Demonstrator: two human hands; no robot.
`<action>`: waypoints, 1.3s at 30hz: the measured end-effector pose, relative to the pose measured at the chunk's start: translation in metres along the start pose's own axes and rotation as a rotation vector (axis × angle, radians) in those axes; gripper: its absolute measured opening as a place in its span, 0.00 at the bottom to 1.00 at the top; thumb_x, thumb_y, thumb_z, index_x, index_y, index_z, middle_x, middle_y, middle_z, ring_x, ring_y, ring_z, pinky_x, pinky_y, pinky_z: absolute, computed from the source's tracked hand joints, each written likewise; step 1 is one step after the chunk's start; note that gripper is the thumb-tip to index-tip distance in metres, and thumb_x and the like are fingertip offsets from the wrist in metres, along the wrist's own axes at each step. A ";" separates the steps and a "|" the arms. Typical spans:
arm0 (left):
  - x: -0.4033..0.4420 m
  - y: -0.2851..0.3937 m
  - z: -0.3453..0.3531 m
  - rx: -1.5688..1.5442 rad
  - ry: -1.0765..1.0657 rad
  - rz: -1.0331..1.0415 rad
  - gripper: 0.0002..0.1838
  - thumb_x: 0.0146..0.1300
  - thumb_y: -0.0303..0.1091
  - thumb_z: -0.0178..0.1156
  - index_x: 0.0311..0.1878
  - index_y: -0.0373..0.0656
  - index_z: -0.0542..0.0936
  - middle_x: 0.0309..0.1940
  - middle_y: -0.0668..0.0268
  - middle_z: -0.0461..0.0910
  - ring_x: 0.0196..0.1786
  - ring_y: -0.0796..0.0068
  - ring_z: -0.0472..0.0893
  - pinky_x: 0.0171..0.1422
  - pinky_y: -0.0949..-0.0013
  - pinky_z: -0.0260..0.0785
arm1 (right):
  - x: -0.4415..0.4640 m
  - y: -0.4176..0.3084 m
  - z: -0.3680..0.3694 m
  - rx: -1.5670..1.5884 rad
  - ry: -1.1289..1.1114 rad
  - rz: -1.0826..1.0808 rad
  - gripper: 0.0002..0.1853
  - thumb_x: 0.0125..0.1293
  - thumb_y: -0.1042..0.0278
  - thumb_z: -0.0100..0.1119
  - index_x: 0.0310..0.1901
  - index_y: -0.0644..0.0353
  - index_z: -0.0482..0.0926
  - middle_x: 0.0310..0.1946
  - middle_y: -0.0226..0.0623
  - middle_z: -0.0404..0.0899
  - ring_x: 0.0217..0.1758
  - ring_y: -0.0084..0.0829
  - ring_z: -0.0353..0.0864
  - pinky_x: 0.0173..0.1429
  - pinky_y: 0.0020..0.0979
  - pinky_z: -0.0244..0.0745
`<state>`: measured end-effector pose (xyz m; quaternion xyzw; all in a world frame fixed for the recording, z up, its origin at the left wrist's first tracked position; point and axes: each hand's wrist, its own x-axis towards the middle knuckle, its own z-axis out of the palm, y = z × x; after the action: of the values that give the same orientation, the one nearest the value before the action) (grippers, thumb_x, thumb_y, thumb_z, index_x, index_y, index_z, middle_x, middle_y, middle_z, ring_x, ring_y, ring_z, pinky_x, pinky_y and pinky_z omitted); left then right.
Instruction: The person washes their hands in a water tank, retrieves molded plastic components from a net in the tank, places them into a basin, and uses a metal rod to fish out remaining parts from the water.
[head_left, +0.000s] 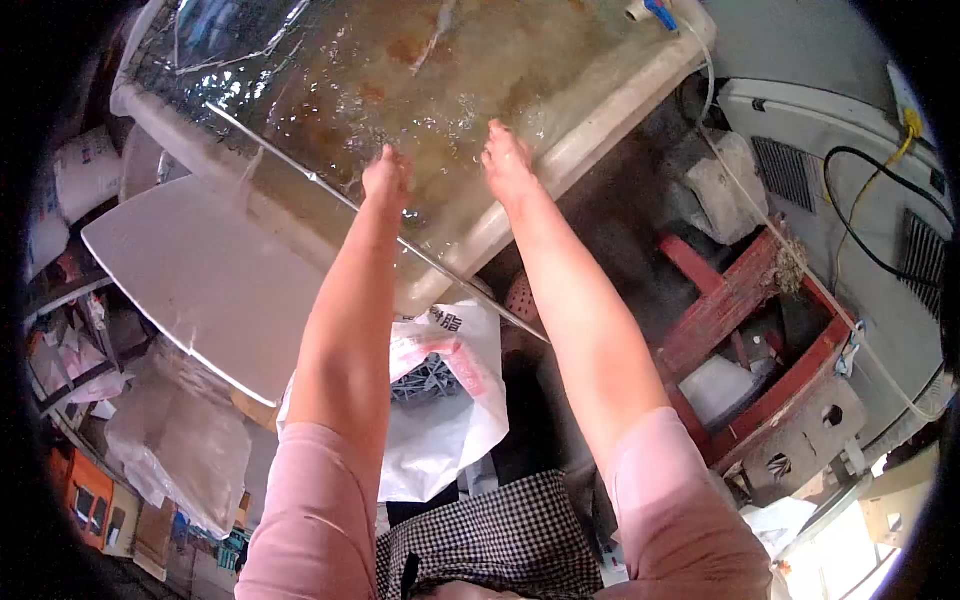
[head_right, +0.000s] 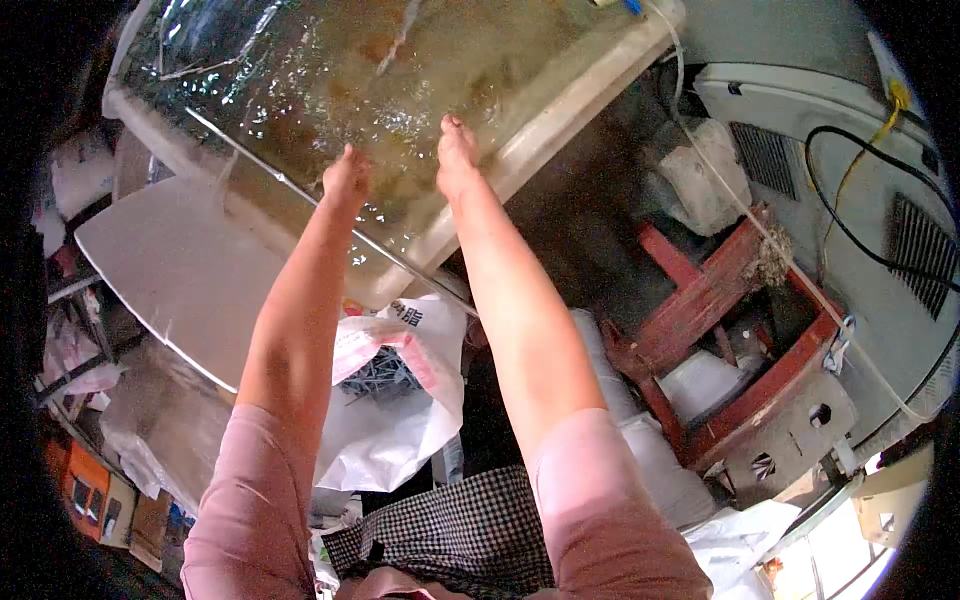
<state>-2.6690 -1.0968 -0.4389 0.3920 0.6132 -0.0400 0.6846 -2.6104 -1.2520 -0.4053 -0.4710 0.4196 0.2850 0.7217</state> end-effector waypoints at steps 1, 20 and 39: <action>-0.014 -0.004 0.006 0.002 -0.007 -0.007 0.14 0.65 0.38 0.47 0.41 0.34 0.72 0.48 0.54 0.72 0.49 0.67 0.74 0.48 0.68 0.68 | 0.008 0.005 -0.005 0.012 0.015 -0.027 0.24 0.62 0.58 0.51 0.56 0.63 0.64 0.60 0.44 0.59 0.64 0.38 0.57 0.65 0.40 0.54; 0.018 0.016 0.010 0.629 0.125 0.207 0.24 0.64 0.48 0.42 0.51 0.37 0.69 0.44 0.54 0.75 0.46 0.53 0.74 0.54 0.56 0.63 | -0.059 -0.019 0.000 0.708 -0.687 0.259 0.45 0.56 0.26 0.19 0.65 0.55 0.49 0.67 0.44 0.43 0.71 0.39 0.35 0.70 0.43 0.23; -0.250 0.150 0.092 0.830 -0.322 1.076 0.29 0.64 0.54 0.38 0.61 0.45 0.63 0.60 0.53 0.62 0.63 0.63 0.60 0.66 0.63 0.49 | -0.182 -0.138 0.115 0.244 -0.414 -0.344 0.33 0.64 0.45 0.39 0.61 0.66 0.56 0.61 0.44 0.58 0.64 0.36 0.57 0.65 0.34 0.53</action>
<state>-2.5759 -1.1538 -0.1535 0.8596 0.1587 0.0158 0.4855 -2.5485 -1.2038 -0.1623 -0.3765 0.2086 0.1961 0.8811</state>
